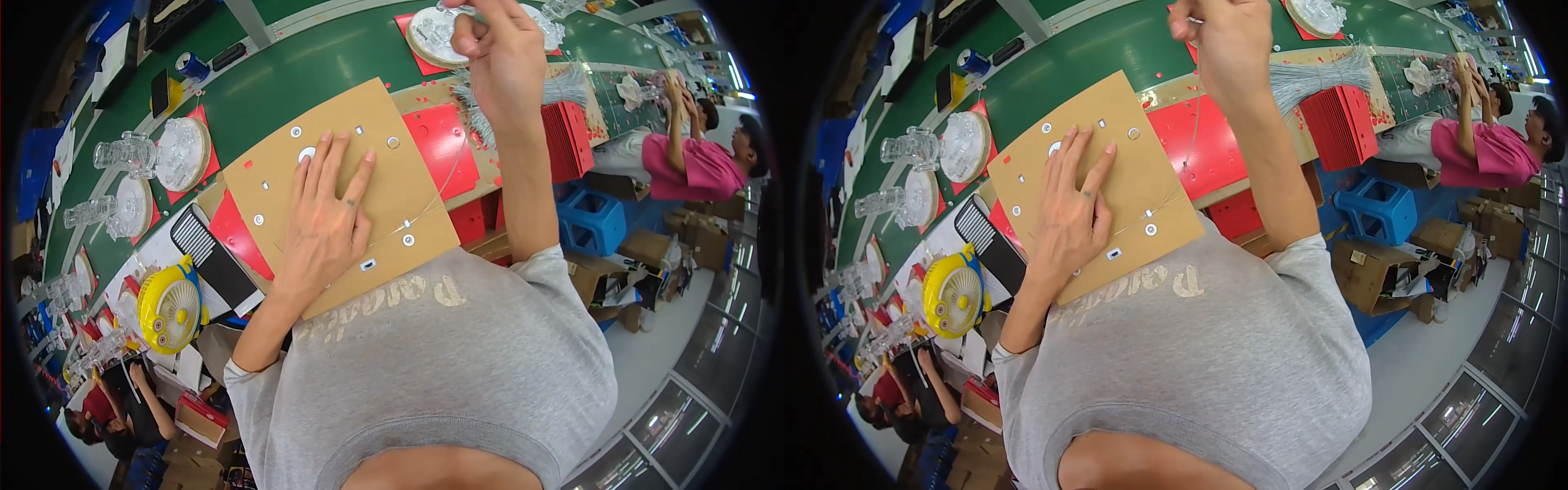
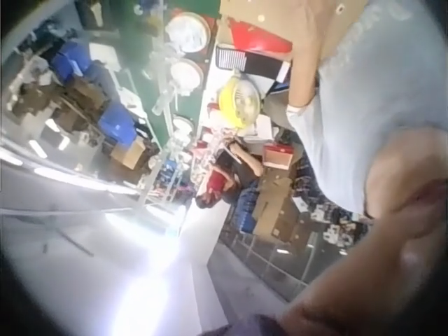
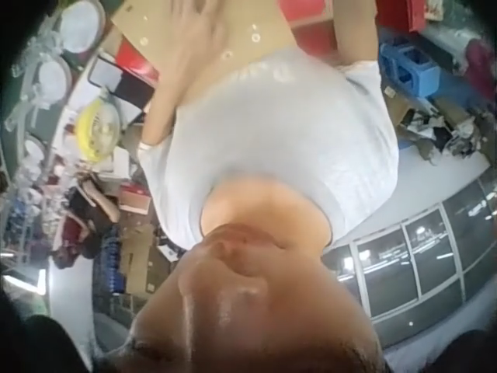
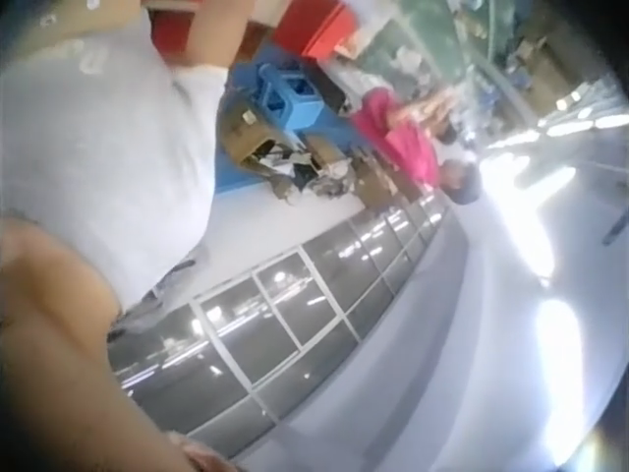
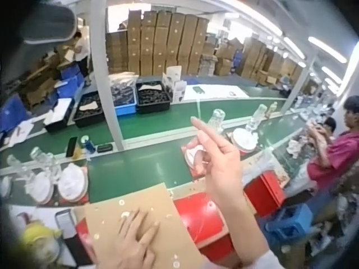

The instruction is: The person assembles product housings by hand, applying white components to a red plastic housing using a cardboard template, then fitting a black louvered grille into the housing.

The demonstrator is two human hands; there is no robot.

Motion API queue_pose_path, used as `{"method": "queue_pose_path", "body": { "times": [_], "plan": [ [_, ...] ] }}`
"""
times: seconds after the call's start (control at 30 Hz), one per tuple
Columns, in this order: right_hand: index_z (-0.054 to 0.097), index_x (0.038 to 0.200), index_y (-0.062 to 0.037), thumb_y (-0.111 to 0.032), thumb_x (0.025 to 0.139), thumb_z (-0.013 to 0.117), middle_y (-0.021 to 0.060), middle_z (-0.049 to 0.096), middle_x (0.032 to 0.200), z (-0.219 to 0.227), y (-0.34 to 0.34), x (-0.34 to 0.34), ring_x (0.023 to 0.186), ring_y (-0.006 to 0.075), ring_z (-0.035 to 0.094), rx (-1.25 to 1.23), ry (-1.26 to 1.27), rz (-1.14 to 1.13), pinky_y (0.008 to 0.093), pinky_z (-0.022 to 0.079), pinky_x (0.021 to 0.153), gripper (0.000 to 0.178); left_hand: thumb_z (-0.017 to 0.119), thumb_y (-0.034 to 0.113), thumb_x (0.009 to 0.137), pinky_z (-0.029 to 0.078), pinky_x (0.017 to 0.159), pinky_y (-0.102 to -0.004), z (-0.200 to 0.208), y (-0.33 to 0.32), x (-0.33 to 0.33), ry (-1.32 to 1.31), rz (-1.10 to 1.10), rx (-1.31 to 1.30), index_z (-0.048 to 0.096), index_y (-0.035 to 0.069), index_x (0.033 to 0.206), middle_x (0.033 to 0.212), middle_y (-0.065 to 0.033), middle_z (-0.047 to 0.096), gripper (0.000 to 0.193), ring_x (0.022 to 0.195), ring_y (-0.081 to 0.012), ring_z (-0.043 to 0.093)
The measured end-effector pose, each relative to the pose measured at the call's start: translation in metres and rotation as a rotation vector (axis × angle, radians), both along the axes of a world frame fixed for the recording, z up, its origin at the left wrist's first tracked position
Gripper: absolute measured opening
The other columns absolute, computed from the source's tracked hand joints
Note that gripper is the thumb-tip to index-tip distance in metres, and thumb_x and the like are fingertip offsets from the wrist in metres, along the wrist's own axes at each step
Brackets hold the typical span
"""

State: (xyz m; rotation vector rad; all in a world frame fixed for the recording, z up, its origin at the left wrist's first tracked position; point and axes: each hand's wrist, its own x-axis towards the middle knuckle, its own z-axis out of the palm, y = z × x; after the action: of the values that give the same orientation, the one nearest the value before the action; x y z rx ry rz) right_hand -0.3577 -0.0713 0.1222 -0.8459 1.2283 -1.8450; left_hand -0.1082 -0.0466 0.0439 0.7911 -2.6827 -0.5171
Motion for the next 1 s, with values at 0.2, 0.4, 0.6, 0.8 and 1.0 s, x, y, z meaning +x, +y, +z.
{"method": "queue_pose_path", "body": {
  "times": [0.2, 0.4, 0.6, 0.8, 1.0],
  "plan": [
    [0.074, 0.111, -0.0015, -0.006, 0.093, 0.063, 0.0053, 0.067, 0.090, -0.038, 0.020, -0.018, 0.076, 0.0118, 0.061, 0.193, 0.889, 0.468, 0.0250, 0.046, 0.065, 0.021, 0.055, 0.003, 0.079, 0.024, 0.118, -0.0576, 0.005, 0.006, -0.002, -0.009, 0.013, 0.036, 0.053, 0.015, 0.147, 0.156, -0.0220, 0.036, 0.069, 0.148, -0.0412, 0.031],
    [0.078, 0.101, -0.0066, 0.002, 0.081, 0.067, 0.0079, 0.069, 0.086, -0.053, 0.038, -0.018, 0.072, 0.0265, 0.066, 0.146, 1.176, 0.500, 0.0352, 0.053, 0.067, 0.025, 0.060, 0.011, 0.083, 0.026, 0.114, -0.0621, 0.008, 0.009, -0.003, -0.076, 0.023, -0.024, 0.051, 0.020, 0.149, 0.156, -0.0215, 0.036, 0.067, 0.148, -0.0413, 0.030],
    [0.079, 0.102, -0.0092, 0.003, 0.080, 0.071, 0.0074, 0.068, 0.087, -0.050, 0.044, -0.010, 0.073, 0.0234, 0.065, 0.169, 1.266, 0.524, 0.0344, 0.054, 0.067, 0.027, 0.061, 0.011, 0.082, 0.027, 0.114, -0.0610, 0.008, 0.007, -0.004, -0.053, 0.022, 0.003, 0.053, 0.020, 0.147, 0.154, -0.0206, 0.040, 0.066, 0.146, -0.0410, 0.032],
    [0.079, 0.102, -0.0136, 0.000, 0.072, 0.073, 0.0050, 0.064, 0.085, -0.057, 0.038, -0.001, 0.073, 0.0225, 0.065, -0.009, 1.446, 0.493, 0.0349, 0.055, 0.067, 0.033, 0.060, 0.012, 0.083, 0.027, 0.115, -0.0597, 0.007, 0.006, -0.006, -0.046, 0.019, 0.015, 0.053, 0.017, 0.147, 0.153, -0.0193, 0.041, 0.065, 0.146, -0.0395, 0.033],
    [0.079, 0.104, -0.0157, 0.003, 0.071, 0.070, 0.0045, 0.059, 0.084, -0.063, 0.031, -0.008, 0.075, 0.0224, 0.064, -0.063, 1.403, 0.512, 0.0371, 0.055, 0.069, 0.039, 0.060, 0.013, 0.084, 0.026, 0.116, -0.0585, 0.005, 0.007, -0.005, -0.048, 0.034, 0.066, 0.048, 0.008, 0.148, 0.156, -0.0171, 0.039, 0.065, 0.148, -0.0374, 0.030]
  ]
}}
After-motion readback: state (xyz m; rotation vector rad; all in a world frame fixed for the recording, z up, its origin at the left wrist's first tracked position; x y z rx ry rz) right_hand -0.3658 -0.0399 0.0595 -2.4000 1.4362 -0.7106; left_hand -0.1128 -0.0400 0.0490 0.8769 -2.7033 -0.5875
